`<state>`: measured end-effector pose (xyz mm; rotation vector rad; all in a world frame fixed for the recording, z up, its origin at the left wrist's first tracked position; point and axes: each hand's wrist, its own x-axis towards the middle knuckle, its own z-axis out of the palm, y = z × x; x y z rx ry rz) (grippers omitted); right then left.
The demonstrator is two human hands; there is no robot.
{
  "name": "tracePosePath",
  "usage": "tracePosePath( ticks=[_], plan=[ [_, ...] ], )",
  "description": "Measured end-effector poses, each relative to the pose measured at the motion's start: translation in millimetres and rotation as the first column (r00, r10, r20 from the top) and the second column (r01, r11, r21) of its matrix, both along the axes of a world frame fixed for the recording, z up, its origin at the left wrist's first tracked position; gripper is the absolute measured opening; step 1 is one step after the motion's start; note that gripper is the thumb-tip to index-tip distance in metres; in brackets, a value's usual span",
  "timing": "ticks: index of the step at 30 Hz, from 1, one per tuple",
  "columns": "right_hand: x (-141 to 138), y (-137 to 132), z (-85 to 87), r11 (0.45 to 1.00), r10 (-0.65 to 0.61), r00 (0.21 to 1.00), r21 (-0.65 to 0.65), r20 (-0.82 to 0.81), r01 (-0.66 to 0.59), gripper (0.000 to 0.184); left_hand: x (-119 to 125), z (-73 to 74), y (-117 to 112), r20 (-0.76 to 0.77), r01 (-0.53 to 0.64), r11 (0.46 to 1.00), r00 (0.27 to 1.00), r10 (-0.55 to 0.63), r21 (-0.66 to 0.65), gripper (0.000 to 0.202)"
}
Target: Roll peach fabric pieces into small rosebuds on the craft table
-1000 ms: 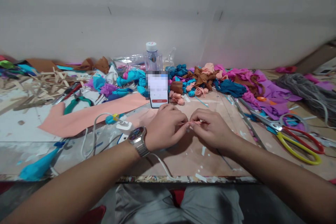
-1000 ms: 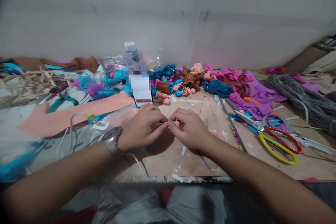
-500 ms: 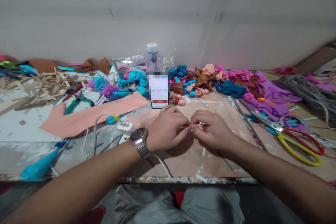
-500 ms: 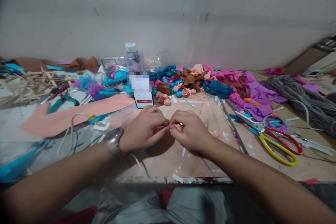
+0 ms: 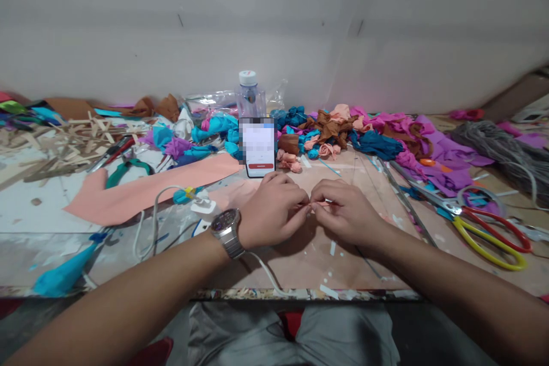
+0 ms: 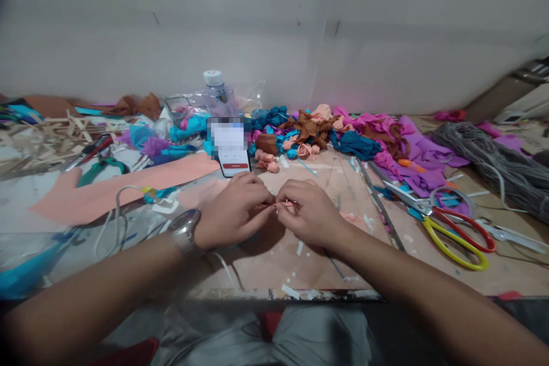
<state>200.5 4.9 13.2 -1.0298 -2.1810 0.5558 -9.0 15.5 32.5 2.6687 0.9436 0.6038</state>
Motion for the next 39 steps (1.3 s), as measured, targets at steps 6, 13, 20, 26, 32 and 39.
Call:
tracePosePath(
  ticks=[6, 13, 20, 26, 32, 39],
  plan=[
    [0.0, -0.4, 1.3, 0.999, -0.046, 0.999, -0.026, 0.023, 0.047, 0.009, -0.6, 1.6, 0.7, 0.004, -0.055, 0.998, 0.998, 0.055, -0.007, 0.027],
    [0.9, 0.8, 6.8, 0.997, -0.048, 0.995, -0.057, 0.083, 0.053, 0.013, -0.8, -1.1, 1.2, 0.004, -0.116, 0.993, 0.993, 0.116, 0.000, 0.024],
    [2.6, 6.4, 4.2, 0.997, -0.081, 0.992, 0.023, 0.095, 0.079, 0.021, -0.7, -4.0, 2.1, -0.081, -0.101, 0.995, 0.992, 0.101, -0.006, 0.021],
    [-2.1, 28.6, 44.2, 0.937, -0.052, 0.955, 0.344, 0.291, -0.053, 0.025, -2.4, -8.0, 1.8, -0.111, -0.105, 0.994, 0.988, 0.106, 0.013, 0.025],
    [-41.0, 83.4, 109.4, 0.841, -0.074, 0.883, 0.505, 0.464, -0.195, 0.051, -3.2, -8.1, -0.7, -0.073, -0.089, 0.996, 0.993, 0.090, 0.017, 0.027],
    [-95.3, 119.4, 128.5, 0.714, 0.177, 0.805, 0.489, 0.566, -0.501, 0.052, -3.1, -10.8, 1.6, -0.084, -0.095, 0.995, 0.992, 0.097, 0.030, 0.026]
  ],
)
